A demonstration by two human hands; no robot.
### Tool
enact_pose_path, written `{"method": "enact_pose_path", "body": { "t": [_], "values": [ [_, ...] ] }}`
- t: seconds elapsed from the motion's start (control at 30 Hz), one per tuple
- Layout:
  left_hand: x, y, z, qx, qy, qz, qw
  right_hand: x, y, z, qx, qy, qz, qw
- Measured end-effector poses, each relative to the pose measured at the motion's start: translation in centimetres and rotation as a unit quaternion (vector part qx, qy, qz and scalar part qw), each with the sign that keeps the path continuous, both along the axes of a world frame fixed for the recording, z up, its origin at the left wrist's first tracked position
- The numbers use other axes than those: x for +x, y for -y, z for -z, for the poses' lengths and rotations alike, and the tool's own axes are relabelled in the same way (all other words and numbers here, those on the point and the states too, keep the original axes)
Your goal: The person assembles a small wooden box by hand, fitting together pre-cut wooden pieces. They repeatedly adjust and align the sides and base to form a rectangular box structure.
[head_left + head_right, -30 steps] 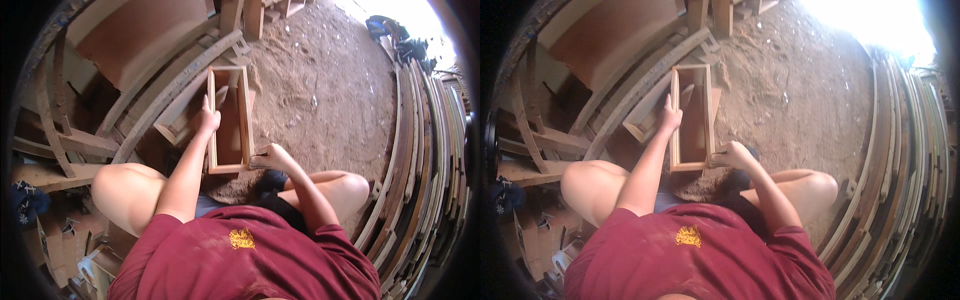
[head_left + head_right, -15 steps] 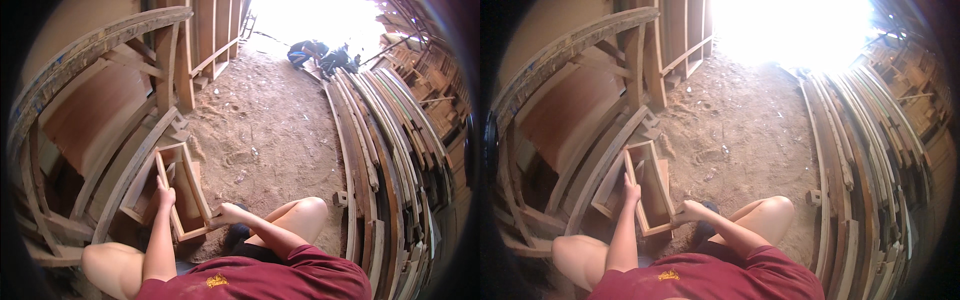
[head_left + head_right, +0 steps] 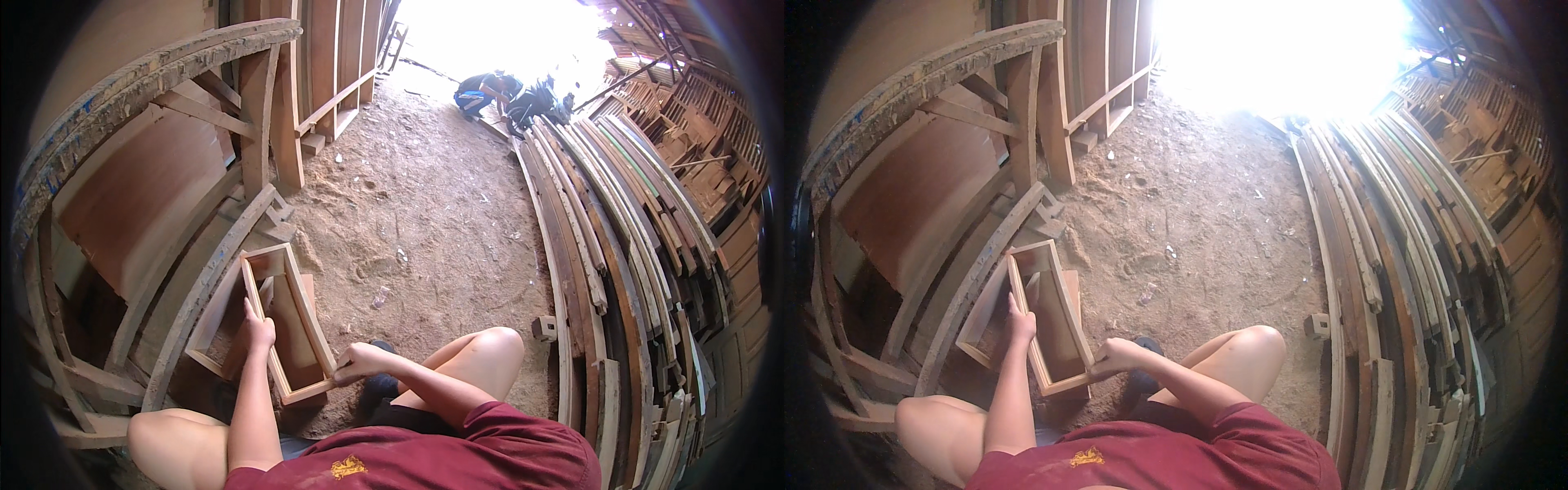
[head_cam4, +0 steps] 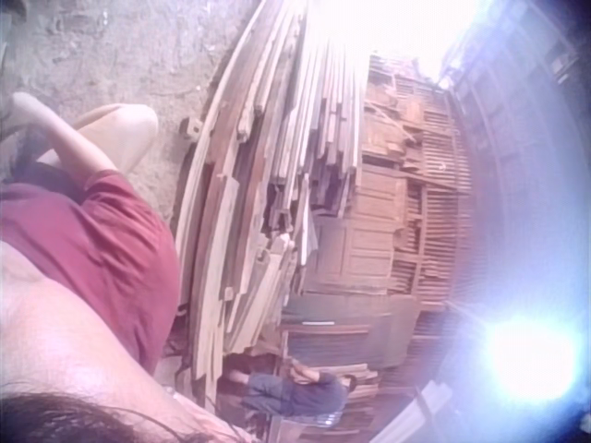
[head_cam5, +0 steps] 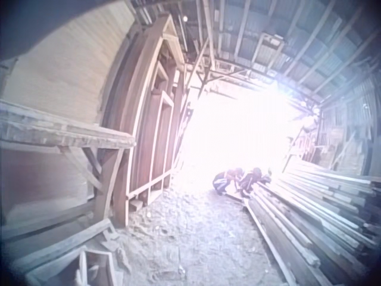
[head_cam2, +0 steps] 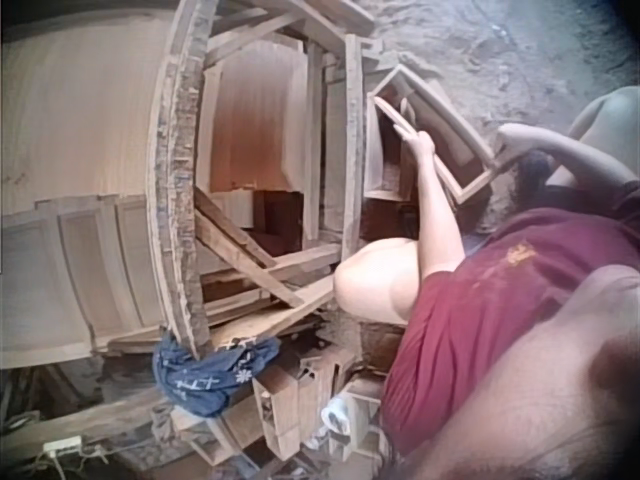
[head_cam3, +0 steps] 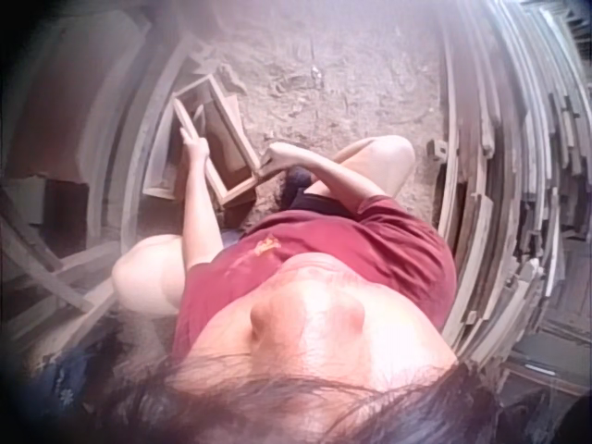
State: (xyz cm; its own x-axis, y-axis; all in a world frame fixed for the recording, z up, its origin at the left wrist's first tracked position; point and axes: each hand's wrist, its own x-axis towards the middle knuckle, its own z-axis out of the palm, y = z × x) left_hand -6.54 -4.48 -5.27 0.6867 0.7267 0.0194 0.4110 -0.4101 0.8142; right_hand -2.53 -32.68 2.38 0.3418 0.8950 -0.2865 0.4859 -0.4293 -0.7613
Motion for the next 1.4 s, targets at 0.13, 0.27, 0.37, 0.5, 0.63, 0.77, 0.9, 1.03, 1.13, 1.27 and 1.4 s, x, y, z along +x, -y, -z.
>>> {"method": "enact_pose_path", "body": {
  "t": [0.13, 0.27, 0.37, 0.5, 0.63, 0.77, 0.9, 1.03, 1.13, 1.27, 1.4],
  "values": [
    [0.4, 1.7, -2.6, -0.034, -0.049, 0.029, 0.998, 0.2, 1.1, -0.1, 0.001, -0.037, 0.056, 0.998],
    [-0.3, 0.0, -0.6, 0.033, 0.037, -0.013, 0.999, 0.2, -0.3, -0.7, 0.006, 0.039, 0.006, 0.999],
    [-0.2, 1.1, -2.5, -0.044, -0.021, 0.005, 0.999, 0.1, 0.4, -0.4, -0.003, 0.028, 0.058, 0.998],
    [-0.7, 1.5, -5.9, -0.088, -0.098, 0.01, 0.991, 0.1, 0.2, -1.1, 0.0, -0.012, -0.002, 1.0],
    [-0.7, 0.9, -3.2, -0.039, -0.044, 0.006, 0.998, 0.1, 0.5, 0.3, 0.041, -0.021, 0.035, 0.998],
    [-0.1, 1.1, -2.9, 0.0, -0.054, 0.012, 0.998, 0.5, 0.6, -0.2, -0.02, 0.023, -0.013, 0.999],
    [0.2, 0.0, -0.2, -0.008, 0.037, 0.002, 0.999, 0.4, 0.1, -0.4, 0.014, 0.012, 0.093, 0.996],
    [-0.5, 0.1, -1.1, -0.018, 0.002, 0.02, 1.0, 0.6, 0.0, -0.7, 0.024, 0.015, -0.032, 0.999],
    [-0.5, 1.6, -5.7, -0.112, 0.007, 0.053, 0.992, 0.1, 0.6, 0.1, 0.037, 0.025, 0.14, 0.989],
    [-0.4, 1.6, -6.1, -0.065, -0.12, 0.027, 0.99, 0.4, 0.6, -1.3, -0.055, -0.001, 0.045, 0.997],
    [-0.7, 0.5, -4.2, -0.044, -0.125, 0.014, 0.991, 0.1, -0.1, -0.5, 0.005, 0.026, 0.114, 0.993]
  ]
}}
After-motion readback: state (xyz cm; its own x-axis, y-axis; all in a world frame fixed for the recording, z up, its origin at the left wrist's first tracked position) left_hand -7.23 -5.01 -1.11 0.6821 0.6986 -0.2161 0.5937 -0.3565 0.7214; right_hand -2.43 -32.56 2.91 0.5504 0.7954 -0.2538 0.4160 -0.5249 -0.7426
